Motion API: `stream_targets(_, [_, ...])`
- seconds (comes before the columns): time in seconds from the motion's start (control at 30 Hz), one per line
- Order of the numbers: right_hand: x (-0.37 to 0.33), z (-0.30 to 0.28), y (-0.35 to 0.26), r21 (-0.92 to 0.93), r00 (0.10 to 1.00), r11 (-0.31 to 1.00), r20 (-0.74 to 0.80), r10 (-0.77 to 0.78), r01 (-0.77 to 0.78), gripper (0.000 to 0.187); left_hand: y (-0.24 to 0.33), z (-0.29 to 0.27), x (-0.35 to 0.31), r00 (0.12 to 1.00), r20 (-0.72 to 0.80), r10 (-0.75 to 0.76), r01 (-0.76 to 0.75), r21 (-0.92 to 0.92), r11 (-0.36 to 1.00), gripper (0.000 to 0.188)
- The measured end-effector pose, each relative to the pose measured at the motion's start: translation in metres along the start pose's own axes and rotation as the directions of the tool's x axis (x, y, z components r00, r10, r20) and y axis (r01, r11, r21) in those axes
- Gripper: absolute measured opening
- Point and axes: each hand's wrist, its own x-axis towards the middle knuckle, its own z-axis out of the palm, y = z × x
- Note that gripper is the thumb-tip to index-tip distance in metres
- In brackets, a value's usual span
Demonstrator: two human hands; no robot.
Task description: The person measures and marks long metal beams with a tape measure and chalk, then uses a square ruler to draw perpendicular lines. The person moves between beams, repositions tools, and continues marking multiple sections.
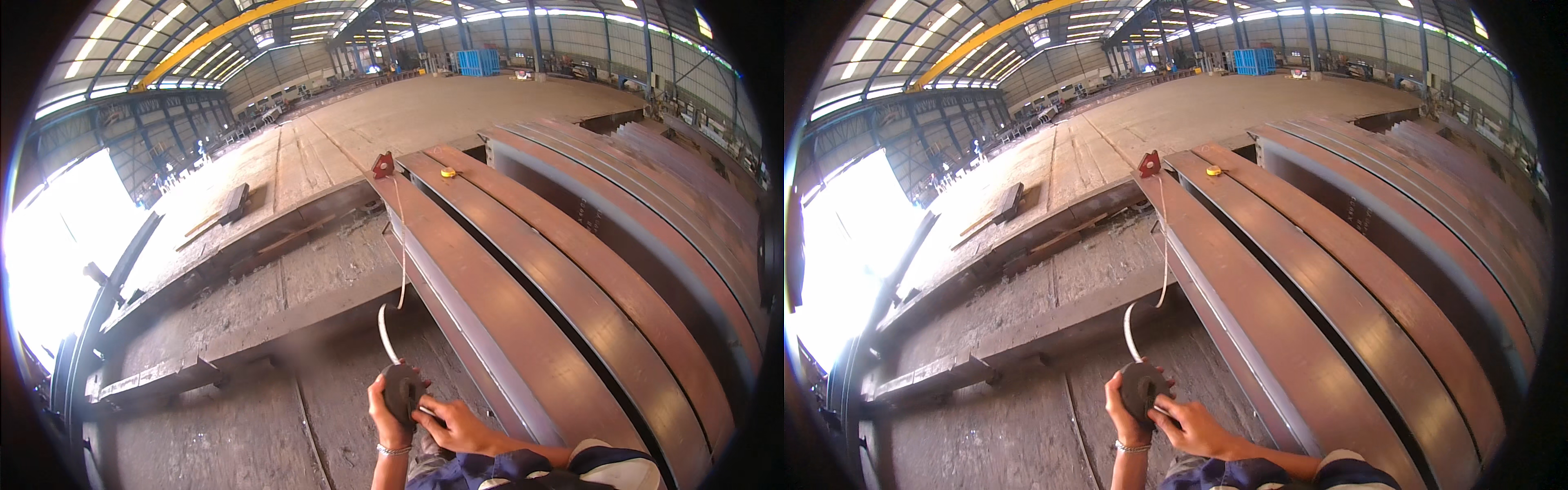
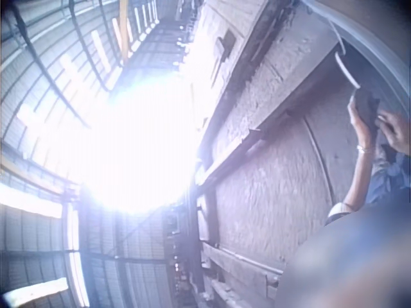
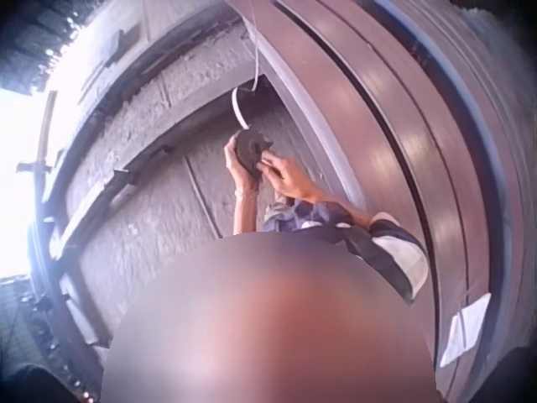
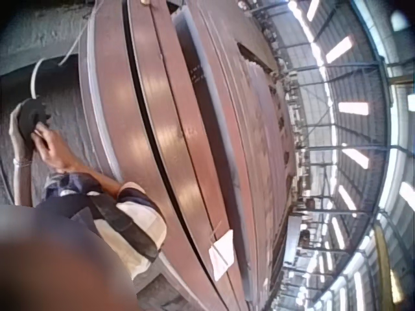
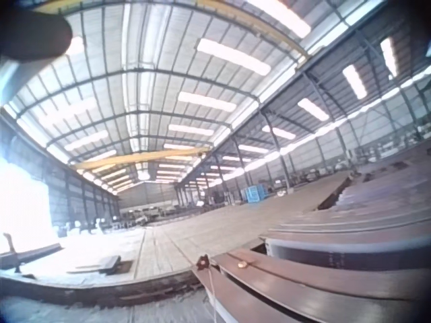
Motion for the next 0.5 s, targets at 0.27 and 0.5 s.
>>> stream_targets(0.27, [0.162,-0.014,0.042,-0.285,0.944,0.934,-0.305,0.124,-0.214,0.018,0.035,-0.001,0.111,0.998,0.018,-0.060,0.059,0.058,0.997,0.057])
stream_targets(0.5, [0.206,-0.012,0.048,-0.079,0.980,0.991,-0.176,0.094,-0.109,0.016,0.051,0.016,0.225,0.988,0.128,-0.084,0.079,0.045,0.996,0.069])
